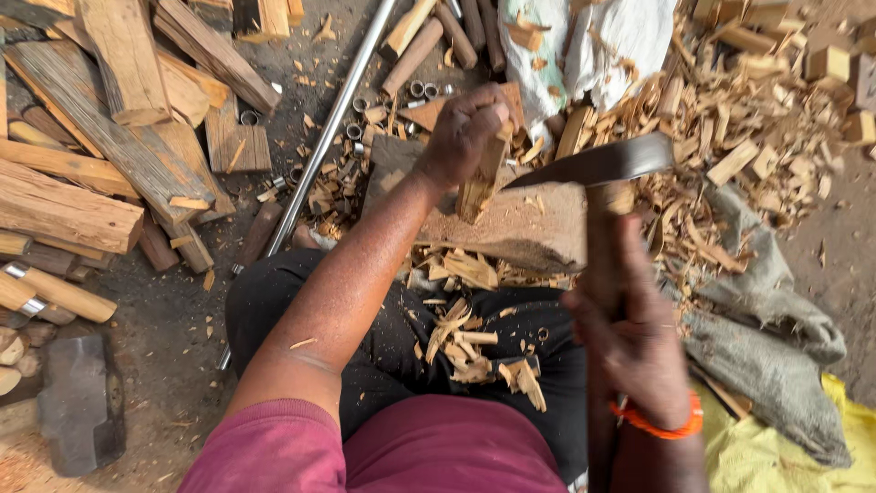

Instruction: The person sits on the ground and uses a hammer and chisel to carve a small block of wood held against a larger wooden stump. They repeatedly strike the chisel to remove wood shavings and shape the block, occasionally pausing to adjust the wood or inspect the carved surface.

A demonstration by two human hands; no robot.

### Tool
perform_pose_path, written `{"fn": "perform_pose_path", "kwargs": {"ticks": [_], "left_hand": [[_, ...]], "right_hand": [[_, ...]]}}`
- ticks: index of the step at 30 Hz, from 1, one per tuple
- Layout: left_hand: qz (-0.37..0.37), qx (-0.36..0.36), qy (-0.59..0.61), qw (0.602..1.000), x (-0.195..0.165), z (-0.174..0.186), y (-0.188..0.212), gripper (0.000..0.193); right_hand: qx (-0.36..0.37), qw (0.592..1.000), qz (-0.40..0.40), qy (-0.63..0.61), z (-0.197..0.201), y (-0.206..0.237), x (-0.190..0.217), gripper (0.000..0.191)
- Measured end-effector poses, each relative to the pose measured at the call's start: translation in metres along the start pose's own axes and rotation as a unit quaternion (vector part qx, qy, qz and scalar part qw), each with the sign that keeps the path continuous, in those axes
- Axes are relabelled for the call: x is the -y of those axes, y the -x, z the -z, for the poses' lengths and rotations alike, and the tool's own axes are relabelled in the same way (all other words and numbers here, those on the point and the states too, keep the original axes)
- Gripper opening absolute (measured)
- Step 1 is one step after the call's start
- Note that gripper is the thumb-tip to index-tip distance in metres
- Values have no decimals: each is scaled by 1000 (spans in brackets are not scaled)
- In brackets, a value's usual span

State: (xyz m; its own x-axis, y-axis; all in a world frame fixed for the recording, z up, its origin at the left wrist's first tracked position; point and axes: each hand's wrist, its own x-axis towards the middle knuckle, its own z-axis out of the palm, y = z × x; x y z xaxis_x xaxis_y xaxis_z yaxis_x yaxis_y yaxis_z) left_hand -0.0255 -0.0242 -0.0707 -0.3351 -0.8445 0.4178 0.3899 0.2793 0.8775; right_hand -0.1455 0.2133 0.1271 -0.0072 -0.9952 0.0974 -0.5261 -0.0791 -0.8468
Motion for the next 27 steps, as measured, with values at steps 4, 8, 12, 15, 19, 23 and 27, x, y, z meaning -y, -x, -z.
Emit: {"fn": "perform_pose_path", "kwargs": {"ticks": [4, 8, 12, 15, 19, 23, 27], "left_hand": [[25, 14, 74, 997, 5, -1, 2, 35], [47, 22, 66, 996, 6, 3, 2, 39], [41, 18, 55, 997, -2, 4, 7, 41], [-6, 52, 121, 991, -15, 5, 11, 41], [79, 60, 152, 983, -36, 10, 18, 40], [143, 125, 165, 968, -49, 8, 22, 50], [170, 117, 168, 964, -54, 7, 23, 60]], "right_hand": [[-190, 975, -13, -114, 40, 38, 15, 96], [-205, 966, 91, -131, 48, 56, 11, 94], [-172, 973, 95, -123, 39, 54, 7, 93], [-94, 994, 28, -45, 34, 50, -4, 92], [-44, 989, -74, 119, 19, 41, -47, 92], [-16, 977, -119, 177, -4, 37, -95, 89], [-29, 985, -20, 171, -14, 41, -110, 88]]}}
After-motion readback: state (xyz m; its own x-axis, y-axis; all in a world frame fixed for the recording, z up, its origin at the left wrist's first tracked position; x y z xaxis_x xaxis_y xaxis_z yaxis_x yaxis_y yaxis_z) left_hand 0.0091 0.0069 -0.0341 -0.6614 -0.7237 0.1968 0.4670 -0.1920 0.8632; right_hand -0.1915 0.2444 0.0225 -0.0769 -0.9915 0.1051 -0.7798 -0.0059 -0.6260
